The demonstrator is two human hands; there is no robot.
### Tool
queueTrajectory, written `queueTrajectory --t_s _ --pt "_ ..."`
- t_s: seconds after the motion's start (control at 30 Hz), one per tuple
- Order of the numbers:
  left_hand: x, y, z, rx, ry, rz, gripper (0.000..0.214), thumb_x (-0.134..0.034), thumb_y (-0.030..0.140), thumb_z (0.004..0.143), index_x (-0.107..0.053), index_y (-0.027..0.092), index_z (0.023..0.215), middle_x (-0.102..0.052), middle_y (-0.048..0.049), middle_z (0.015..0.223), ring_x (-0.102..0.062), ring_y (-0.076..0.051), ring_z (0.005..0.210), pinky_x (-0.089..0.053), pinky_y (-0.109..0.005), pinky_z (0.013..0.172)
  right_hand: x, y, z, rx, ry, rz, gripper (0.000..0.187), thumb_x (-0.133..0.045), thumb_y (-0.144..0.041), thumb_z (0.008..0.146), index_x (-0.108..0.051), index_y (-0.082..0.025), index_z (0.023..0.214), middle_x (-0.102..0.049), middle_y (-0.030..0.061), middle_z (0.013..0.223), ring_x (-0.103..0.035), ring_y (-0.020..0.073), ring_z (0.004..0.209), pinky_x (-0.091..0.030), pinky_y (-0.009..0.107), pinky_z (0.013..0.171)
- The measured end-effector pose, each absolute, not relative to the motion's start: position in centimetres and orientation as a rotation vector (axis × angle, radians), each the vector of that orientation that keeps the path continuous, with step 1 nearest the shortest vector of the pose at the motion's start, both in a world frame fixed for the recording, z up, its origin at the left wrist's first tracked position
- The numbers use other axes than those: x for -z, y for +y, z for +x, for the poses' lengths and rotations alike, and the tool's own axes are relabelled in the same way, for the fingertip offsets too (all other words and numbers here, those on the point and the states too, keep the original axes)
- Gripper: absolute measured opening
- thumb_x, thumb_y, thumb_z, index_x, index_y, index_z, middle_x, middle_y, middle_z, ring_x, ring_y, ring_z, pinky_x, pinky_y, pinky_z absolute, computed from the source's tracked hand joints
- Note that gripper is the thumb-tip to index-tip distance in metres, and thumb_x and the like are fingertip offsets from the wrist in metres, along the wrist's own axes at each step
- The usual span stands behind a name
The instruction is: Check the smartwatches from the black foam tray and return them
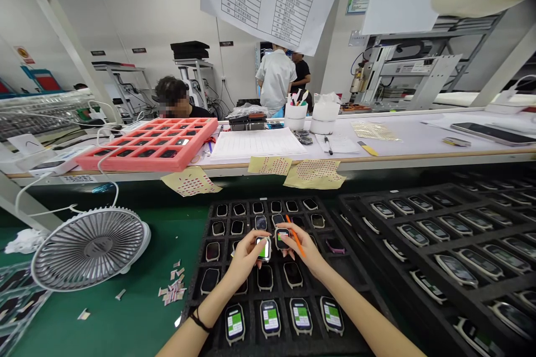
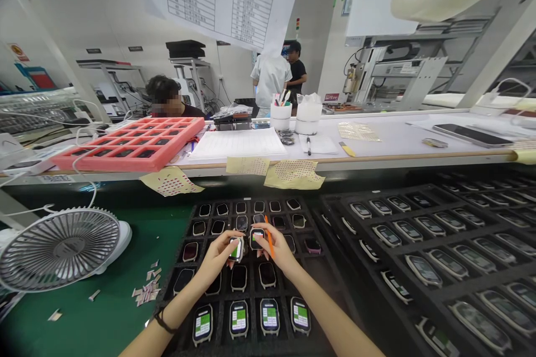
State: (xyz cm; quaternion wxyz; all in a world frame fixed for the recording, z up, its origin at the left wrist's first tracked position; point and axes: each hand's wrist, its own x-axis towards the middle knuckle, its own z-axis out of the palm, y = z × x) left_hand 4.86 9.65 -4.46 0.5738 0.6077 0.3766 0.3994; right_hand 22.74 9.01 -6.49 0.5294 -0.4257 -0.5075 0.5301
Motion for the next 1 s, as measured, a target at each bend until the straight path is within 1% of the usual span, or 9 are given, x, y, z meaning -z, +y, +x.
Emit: queueTrajectory --t_s 0.13,0.33,0.47,0.77,1.0 --pt "4.45 9.66 4.91 -0.936 0.873 1.435 0.041 -0.059 0.051 0.078 -0.058 0.016 0.097 -0.048 0.0017 0.071 -0.043 -0.008 0.055 -0.038 -0.016 0.039 6.65 9.13 22.74 -1.262 -1.220 -1.019 0.041 -0.068 -0.048 0.071 -0.059 -0.020 0.100 -0.055 -0.0040 0.064 -0.053 0.0093 0.043 -0.035 0.019 0.035" --pt "5.00 9.69 4.83 -0.927 0.841 1.469 0.036 -0.061 0.042 0.079 -0.055 0.017 0.104 -0.052 0.0005 0.077 -0.045 -0.008 0.056 -0.041 -0.019 0.046 6.54 9.01 22.85 -1.271 -1.217 -1.016 0.034 -0.065 -0.045 0.076 -0.060 -0.020 0.099 -0.055 -0.0031 0.066 -0.056 0.0110 0.046 -0.037 0.020 0.037" --pt "5.22 9.68 4.93 -0.945 0.826 1.475 0.037 -0.063 0.038 0.078 -0.053 0.017 0.107 -0.054 -0.0016 0.083 -0.048 -0.010 0.061 -0.043 -0.020 0.050 6.49 8.88 22.88 -1.256 -1.217 -1.022 0.032 -0.063 -0.043 0.077 -0.061 -0.021 0.100 -0.054 -0.0031 0.065 -0.056 0.0110 0.046 -0.036 0.020 0.037" --pt "5.18 9.71 4.95 -0.945 0.833 1.471 0.036 -0.062 0.037 0.078 -0.052 0.018 0.108 -0.054 -0.0025 0.086 -0.049 -0.010 0.063 -0.043 -0.020 0.051 6.37 8.88 22.85 -1.246 -1.197 -1.036 0.030 -0.063 -0.044 0.077 -0.062 -0.022 0.097 -0.052 -0.0033 0.062 -0.055 0.0121 0.044 -0.035 0.022 0.038" --pt "5.14 9.61 4.98 -0.941 0.843 1.478 0.036 -0.062 0.037 0.078 -0.053 0.018 0.107 -0.054 -0.0021 0.084 -0.049 -0.010 0.062 -0.044 -0.021 0.051 6.34 8.94 22.88 -1.228 -1.197 -1.054 0.031 -0.061 -0.046 0.078 -0.062 -0.022 0.097 -0.054 -0.0025 0.061 -0.055 0.0131 0.044 -0.035 0.023 0.038"
